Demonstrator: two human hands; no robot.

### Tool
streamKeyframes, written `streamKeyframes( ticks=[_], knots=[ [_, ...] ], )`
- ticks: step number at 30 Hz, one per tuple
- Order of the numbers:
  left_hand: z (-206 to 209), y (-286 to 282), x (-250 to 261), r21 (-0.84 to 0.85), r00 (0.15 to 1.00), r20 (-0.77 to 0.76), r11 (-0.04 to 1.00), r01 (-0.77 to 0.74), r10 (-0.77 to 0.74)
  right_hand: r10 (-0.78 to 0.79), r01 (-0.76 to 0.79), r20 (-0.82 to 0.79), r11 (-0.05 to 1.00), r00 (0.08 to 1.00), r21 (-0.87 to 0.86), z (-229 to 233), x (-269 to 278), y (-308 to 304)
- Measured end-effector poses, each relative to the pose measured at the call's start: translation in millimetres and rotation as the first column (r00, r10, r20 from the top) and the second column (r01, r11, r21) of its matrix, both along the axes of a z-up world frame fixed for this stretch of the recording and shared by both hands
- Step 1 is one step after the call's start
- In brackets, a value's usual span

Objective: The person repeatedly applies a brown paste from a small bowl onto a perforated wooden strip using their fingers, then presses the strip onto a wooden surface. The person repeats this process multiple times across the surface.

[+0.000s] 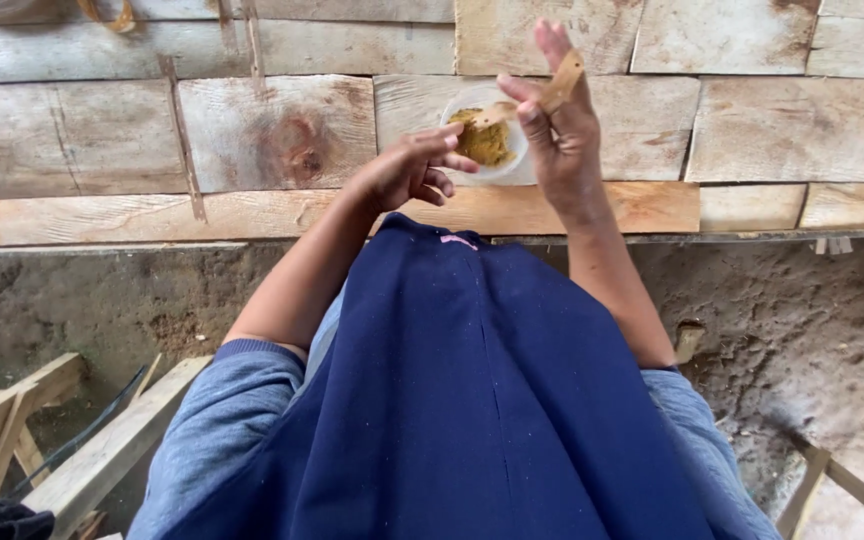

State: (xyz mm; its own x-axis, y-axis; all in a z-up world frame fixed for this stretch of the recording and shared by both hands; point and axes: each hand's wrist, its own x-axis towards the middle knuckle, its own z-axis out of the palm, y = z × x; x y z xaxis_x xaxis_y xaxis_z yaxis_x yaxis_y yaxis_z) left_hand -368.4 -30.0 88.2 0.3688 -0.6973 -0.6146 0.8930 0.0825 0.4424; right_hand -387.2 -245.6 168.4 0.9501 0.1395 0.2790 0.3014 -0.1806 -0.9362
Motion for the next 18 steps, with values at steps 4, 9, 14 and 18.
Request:
streamKeyframes(
  ticks=[4, 9, 14, 18],
  knots=[
    [-6, -5, 2, 0.3, 0.755, 0.655, 0.921, -0.248, -0.01, 0.065, -0.106, -0.257, 0.983, 0.964, -0.152, -6, 4, -10],
    [-29, -13, 24, 0.53, 0.52, 0.777, 0.813, -0.24, -0.353, 0.1, -0.218, -0.298, 0.893, 0.949, -0.393, -72, 11, -19],
    [-72, -48, 37, 0.789, 0.396, 0.607, 0.583, -0.194, -0.689, 0.064, -0.203, -0.339, 0.897, 0.938, -0.393, -106, 21, -26],
    [-68, -66, 44, 0.885, 0.393, 0.465, 0.433, -0.174, -0.793, 0.053, -0.181, -0.317, 0.902, 0.947, -0.393, -118, 22, -28]
  ],
)
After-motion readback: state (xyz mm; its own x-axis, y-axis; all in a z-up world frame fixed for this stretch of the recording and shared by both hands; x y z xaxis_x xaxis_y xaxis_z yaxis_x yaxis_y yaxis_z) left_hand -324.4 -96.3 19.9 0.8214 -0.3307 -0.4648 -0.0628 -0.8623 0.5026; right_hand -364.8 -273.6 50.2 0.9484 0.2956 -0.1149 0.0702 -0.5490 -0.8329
